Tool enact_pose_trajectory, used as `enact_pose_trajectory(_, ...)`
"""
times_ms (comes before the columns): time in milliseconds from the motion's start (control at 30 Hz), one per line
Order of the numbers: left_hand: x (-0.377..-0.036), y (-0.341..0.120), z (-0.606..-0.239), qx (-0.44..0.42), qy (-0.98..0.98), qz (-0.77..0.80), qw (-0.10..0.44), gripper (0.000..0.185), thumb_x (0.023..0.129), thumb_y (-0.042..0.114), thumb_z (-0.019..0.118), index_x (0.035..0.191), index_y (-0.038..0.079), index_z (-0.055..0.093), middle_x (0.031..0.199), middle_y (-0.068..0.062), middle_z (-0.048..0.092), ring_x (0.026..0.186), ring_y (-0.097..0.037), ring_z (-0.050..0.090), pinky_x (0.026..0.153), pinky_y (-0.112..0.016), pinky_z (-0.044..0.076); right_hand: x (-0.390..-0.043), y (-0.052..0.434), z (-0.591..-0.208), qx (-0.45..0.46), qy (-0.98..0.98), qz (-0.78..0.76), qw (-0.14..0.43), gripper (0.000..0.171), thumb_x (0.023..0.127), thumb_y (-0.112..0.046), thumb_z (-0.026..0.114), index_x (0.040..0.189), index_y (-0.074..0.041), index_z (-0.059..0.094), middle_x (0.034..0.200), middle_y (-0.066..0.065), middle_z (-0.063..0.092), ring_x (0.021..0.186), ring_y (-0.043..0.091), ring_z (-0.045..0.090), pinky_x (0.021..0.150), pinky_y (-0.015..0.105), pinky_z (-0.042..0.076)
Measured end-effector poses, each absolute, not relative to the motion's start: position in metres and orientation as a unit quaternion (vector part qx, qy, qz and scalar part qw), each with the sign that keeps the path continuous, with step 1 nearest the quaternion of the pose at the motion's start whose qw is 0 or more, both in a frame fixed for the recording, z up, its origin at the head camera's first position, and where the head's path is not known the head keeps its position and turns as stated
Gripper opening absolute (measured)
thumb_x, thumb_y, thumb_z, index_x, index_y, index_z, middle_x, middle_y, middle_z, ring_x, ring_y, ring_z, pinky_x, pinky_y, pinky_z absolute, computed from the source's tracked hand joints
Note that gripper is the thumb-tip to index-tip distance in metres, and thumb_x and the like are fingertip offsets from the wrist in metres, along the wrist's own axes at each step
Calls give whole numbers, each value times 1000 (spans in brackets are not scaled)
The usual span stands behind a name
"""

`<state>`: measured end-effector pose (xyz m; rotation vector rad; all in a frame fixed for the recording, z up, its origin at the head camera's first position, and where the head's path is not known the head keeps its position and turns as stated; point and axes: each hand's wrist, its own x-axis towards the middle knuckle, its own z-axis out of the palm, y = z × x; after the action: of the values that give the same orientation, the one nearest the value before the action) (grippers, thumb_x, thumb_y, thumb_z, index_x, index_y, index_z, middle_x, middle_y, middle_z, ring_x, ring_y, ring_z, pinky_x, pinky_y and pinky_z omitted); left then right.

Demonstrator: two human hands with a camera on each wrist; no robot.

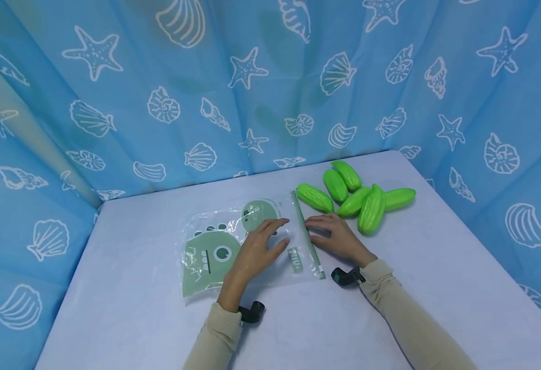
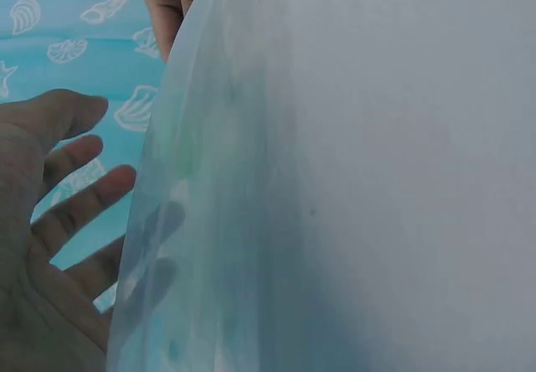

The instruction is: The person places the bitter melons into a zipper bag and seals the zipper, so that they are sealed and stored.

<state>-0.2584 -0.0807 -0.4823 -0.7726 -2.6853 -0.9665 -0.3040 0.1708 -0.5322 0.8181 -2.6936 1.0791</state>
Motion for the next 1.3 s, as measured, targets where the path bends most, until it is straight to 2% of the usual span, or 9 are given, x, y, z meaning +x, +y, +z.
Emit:
enact_pose_trajectory(133, -262, -75, -483, -281, -898, -323, 102, 42, 92, 35, 54, 133, 26, 48, 130, 6, 49, 120, -12, 45, 96, -34, 41, -304, 173, -533, 300, -886, 342, 86, 40, 83, -31, 68, 120, -17, 62, 129, -4, 53, 118, 22, 41, 96, 46, 33)
enact_pose_trajectory(333, -272, -63, -489, -309, -888, -319, 120, 36, 93, 28, 55, 128, 21, 54, 127, 5, 51, 119, -12, 47, 97, -33, 40, -302, 171, -535, 326, -887, 310, 107, 38, 84, -30, 67, 120, -18, 62, 128, -4, 55, 116, 24, 43, 95, 48, 33)
enact_pose_trajectory(567, -283, -51, -492, -315, -897, -305, 60, 31, 93, 20, 55, 123, 19, 58, 130, 2, 52, 120, -17, 46, 100, -35, 37, -299, 168, -534, 293, -900, 313, 79, 41, 87, -36, 63, 125, -24, 58, 126, -11, 55, 119, 17, 39, 97, 45, 30)
enact_pose_trajectory(800, -288, -44, -493, -355, -889, -284, 49, 40, 92, 9, 52, 130, 21, 53, 133, 3, 49, 122, -17, 44, 101, -39, 35, -297, 171, -533, 280, -910, 293, 89, 37, 86, -33, 64, 122, -24, 60, 122, -10, 58, 118, 18, 40, 96, 45, 32)
enact_pose_trajectory(1000, -289, -40, -491, -338, -916, -208, 49, 45, 92, 15, 53, 134, 27, 47, 136, 7, 46, 121, -21, 44, 92, -45, 36, -295, 170, -532, 279, -911, 294, 74, 38, 87, -36, 63, 123, -23, 60, 120, -9, 60, 118, 19, 40, 96, 46, 32)
enact_pose_trajectory(1167, -290, -36, -490, -340, -924, -163, 56, 46, 91, 19, 55, 136, 27, 45, 138, 5, 44, 121, -22, 42, 95, -48, 32, -294, 171, -530, 264, -917, 289, 71, 39, 86, -37, 63, 122, -21, 61, 118, -6, 60, 118, 20, 40, 95, 47, 34)
enact_pose_trajectory(1300, -291, -36, -491, -329, -930, -150, 67, 45, 91, 21, 57, 134, 28, 47, 132, 5, 49, 119, -20, 42, 94, -46, 30, -293, 171, -529, 271, -914, 291, 81, 39, 86, -36, 63, 122, -21, 61, 123, -4, 58, 118, 21, 41, 94, 47, 34)
